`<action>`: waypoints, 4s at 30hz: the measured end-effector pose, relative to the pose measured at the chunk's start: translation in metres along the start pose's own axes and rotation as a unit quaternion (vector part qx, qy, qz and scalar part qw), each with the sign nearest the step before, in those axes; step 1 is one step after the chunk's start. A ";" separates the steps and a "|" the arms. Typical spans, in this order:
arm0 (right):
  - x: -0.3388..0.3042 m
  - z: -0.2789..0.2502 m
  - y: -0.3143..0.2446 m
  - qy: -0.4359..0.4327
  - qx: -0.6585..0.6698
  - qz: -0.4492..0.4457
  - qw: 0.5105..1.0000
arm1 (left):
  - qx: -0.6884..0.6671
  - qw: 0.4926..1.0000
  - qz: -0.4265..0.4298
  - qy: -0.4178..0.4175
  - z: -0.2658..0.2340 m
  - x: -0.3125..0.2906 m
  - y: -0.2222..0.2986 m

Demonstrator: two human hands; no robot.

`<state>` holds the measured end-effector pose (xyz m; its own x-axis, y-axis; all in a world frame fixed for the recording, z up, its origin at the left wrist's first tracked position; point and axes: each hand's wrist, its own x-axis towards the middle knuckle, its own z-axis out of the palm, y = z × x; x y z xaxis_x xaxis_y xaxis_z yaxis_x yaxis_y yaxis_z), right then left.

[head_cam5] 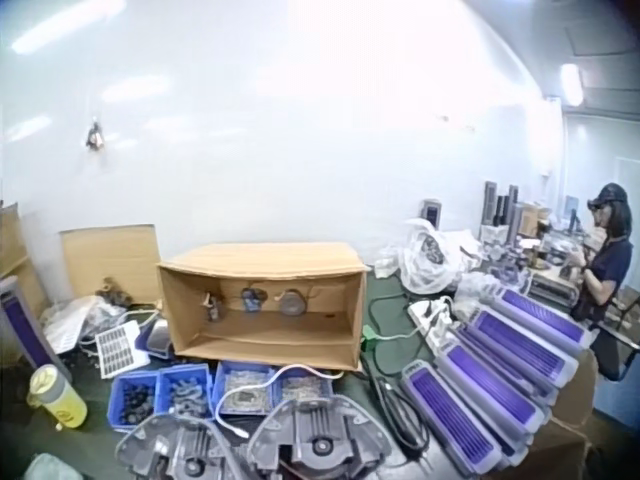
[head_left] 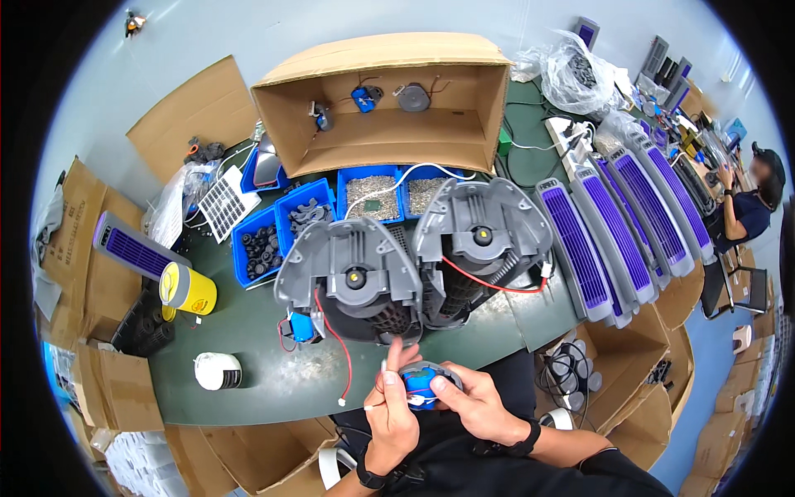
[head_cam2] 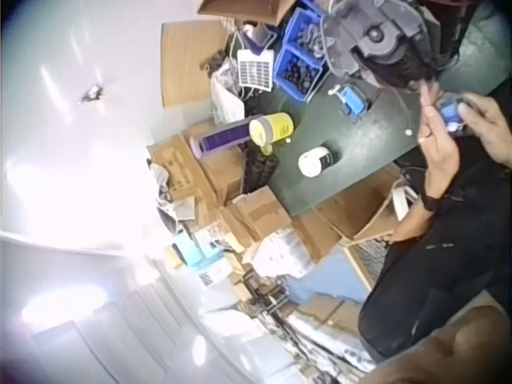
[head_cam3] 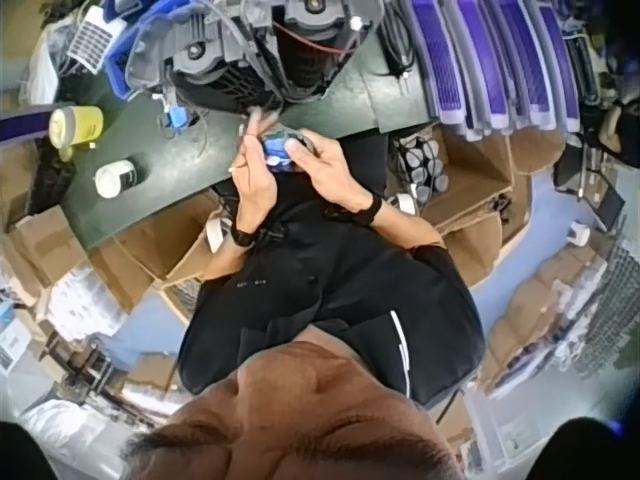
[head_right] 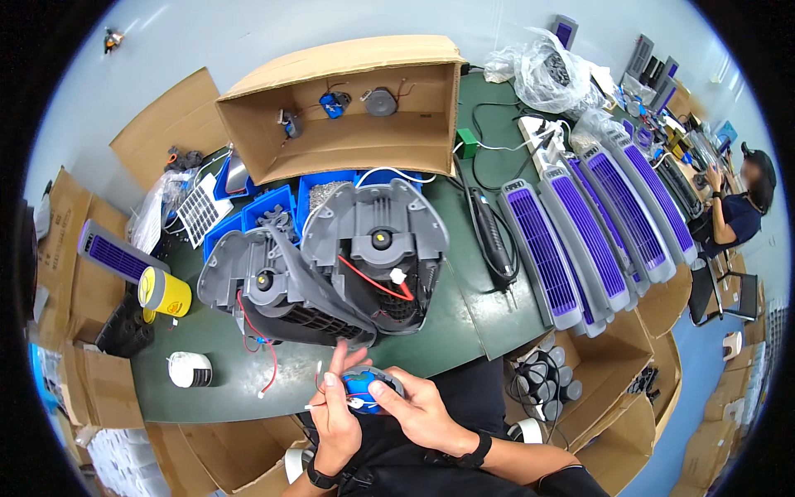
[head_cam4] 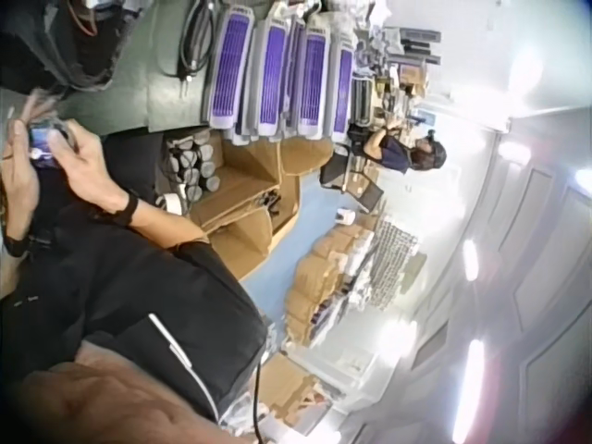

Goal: The person assembles a portable electronic device by inserting a motor into a plastic housing and securing it with a screwdriver. They then connect a blue battery pack to the internal wiring and attach the outer casing to complete the unit.

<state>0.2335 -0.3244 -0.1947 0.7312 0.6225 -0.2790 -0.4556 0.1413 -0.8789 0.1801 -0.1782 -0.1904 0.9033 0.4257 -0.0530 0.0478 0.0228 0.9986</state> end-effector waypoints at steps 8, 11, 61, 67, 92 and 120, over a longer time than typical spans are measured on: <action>0.012 -0.008 0.003 -0.124 0.272 0.083 0.951 | -0.142 0.971 -0.132 -0.142 -0.023 0.010 0.008; 0.018 -0.009 0.016 -0.171 0.312 0.107 0.928 | -0.222 0.949 -0.149 -0.168 -0.024 0.012 0.004; 0.019 0.030 -0.005 0.037 -0.222 -0.167 0.960 | -0.209 0.977 -0.038 0.008 -0.050 0.007 -0.027; 0.020 0.033 -0.018 0.050 -0.304 -0.158 0.938 | -0.131 0.991 0.002 0.019 -0.042 0.002 -0.014; 0.021 0.033 -0.016 0.052 -0.263 -0.151 0.951 | -0.091 0.994 0.035 0.046 -0.031 -0.005 -0.017; 0.032 0.043 -0.013 0.052 -0.206 -0.099 0.972 | -0.081 0.994 -0.076 -0.001 -0.058 0.015 0.013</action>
<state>0.2409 -0.2731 -0.1749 0.8410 0.5304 -0.1065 -0.0737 -0.0826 -0.9938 0.1692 -0.1188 -0.1781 0.8916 0.4044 -0.2037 0.1156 0.2318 0.9659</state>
